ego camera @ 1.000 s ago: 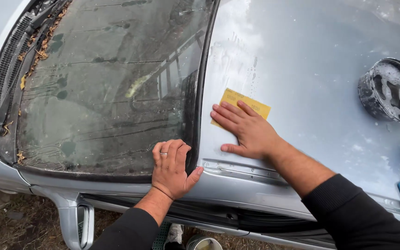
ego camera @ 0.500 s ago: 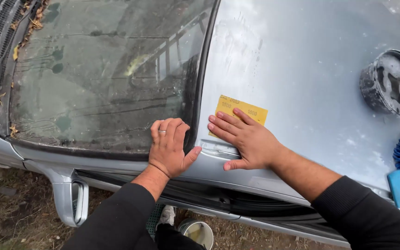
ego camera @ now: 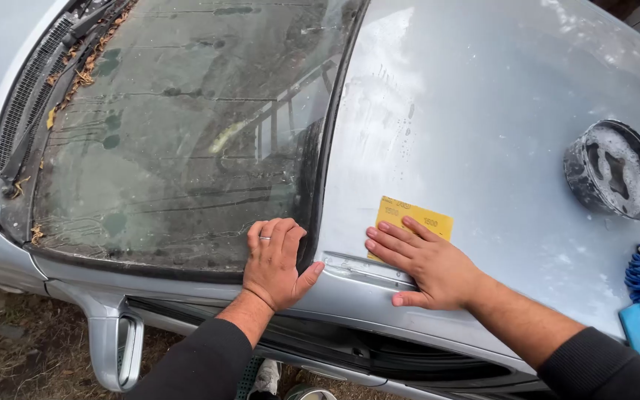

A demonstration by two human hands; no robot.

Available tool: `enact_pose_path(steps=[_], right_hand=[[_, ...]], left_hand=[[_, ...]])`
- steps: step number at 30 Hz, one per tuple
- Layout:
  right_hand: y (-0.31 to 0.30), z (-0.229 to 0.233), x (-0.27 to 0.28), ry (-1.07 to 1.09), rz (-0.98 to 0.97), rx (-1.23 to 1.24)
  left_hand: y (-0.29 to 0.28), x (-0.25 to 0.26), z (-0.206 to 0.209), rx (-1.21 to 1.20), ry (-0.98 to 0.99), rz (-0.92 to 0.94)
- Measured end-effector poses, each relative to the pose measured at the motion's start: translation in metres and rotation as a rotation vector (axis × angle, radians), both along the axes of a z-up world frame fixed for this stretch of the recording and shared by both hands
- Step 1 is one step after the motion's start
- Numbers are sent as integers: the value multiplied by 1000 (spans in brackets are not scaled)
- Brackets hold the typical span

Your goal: The person sands the hood of a silver car using a yellow sandpaper sheet and a blue sanding block. They alternate between the two tools, rubbing the surface near the windshield and occasionally dipping the sandpaper into a bowl of water.

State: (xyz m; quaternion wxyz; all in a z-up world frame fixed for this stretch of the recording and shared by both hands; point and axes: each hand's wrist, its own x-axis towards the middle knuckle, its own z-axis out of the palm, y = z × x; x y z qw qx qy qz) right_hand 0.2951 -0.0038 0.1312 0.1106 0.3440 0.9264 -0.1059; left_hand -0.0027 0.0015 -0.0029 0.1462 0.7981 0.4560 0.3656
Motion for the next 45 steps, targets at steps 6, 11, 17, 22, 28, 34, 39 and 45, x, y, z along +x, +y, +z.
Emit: enact_pose_path(steps=[6, 11, 17, 22, 28, 34, 39, 45], right_hand=[[31, -14, -56, 62, 75, -13], [6, -1, -9, 50, 30, -23], [21, -9, -50, 67, 54, -62], [6, -6, -33, 71, 46, -18], [92, -11, -7, 60, -384, 62], [61, -6, -32, 45, -140, 48], [132, -19, -13, 81, -412, 132], [58, -11, -46, 40, -183, 72]], left_hand=[[-8, 0, 5, 16, -12, -2], [1, 0, -1, 1, -11, 13], [-5, 1, -1, 7, -16, -13], [-6, -1, -1, -4, -27, 1], [-10, 2, -4, -44, 6, -58], [5, -1, -3, 31, -26, 26], [-4, -2, -4, -36, -7, 6], [-2, -2, -2, -1, -52, 3]])
